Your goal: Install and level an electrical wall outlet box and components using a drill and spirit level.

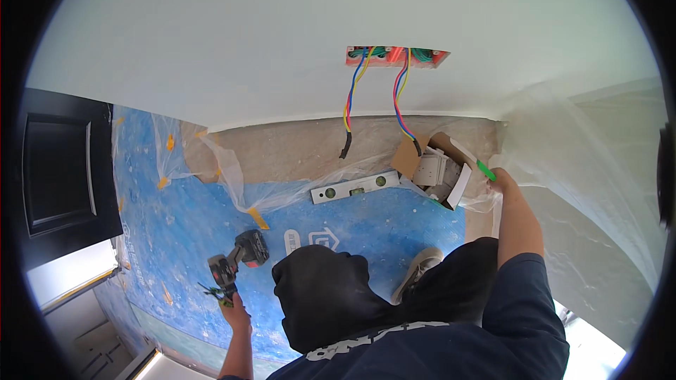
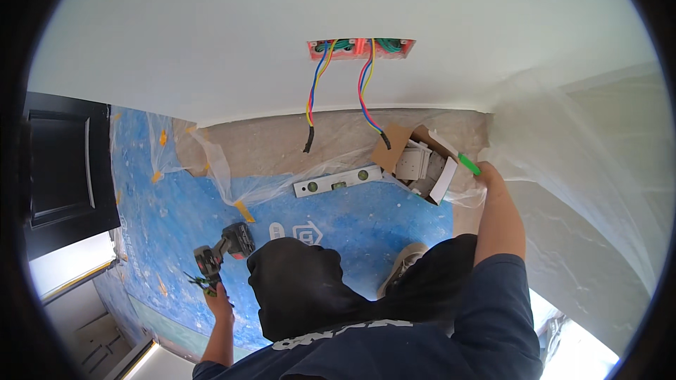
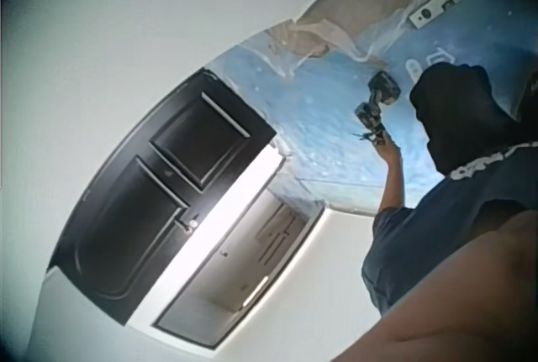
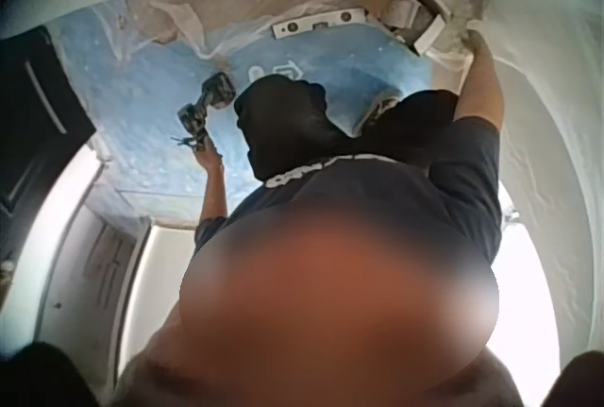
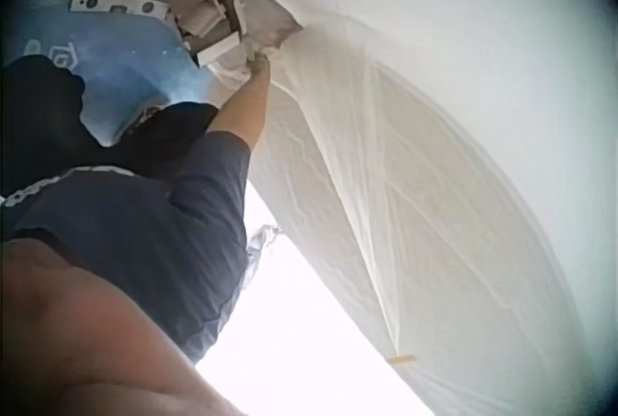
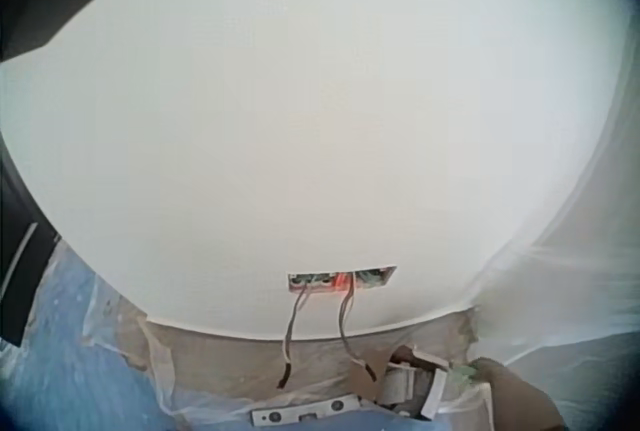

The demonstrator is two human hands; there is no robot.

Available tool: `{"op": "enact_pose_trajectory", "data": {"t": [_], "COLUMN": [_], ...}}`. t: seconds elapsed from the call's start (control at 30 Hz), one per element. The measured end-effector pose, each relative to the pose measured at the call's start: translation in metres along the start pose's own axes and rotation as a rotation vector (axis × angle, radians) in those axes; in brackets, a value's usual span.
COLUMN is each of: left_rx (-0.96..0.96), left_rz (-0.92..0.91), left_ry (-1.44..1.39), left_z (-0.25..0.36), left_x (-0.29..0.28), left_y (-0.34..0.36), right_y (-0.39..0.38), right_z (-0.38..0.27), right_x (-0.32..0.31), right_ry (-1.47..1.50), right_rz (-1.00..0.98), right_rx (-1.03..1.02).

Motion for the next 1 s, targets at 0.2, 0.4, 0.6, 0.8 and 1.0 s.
{"op": "enact_pose_trajectory", "data": {"t": [0.2,0.4,0.6,0.8,1.0], "left_rx": [0.092,0.425,0.485,0.797,1.411], "left_rz": [0.025,0.301,0.109,-0.246,-1.017], "left_ry": [0.031,0.106,0.126,-0.054,-0.266], "left_z": [0.002,0.029,0.123,0.264,0.380], "left_x": [-0.009,-0.008,0.011,0.096,0.168], "left_y": [-0.021,-0.019,-0.028,-0.065,-0.190], "right_y": [-0.029,-0.054,-0.100,-0.074,-0.234], "right_z": [-0.072,-0.058,-0.090,-0.110,-0.338], "right_x": [-0.037,-0.042,0.031,-0.015,-0.036], "right_ry": [-0.567,-0.273,-0.302,-0.805,0.717], "right_rz": [0.179,0.150,-0.387,-0.053,-0.369], "right_rx": [-0.274,0.112,0.292,0.045,-0.397]}}
Point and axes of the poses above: each hand's wrist, its own y-axis towards the middle knuckle, its own x-axis out of the palm, z = x × y, the point moved 6 cm from there along y, towards the middle knuckle, and after that the axes turned 10 degrees about z, right-handed, at the moved point
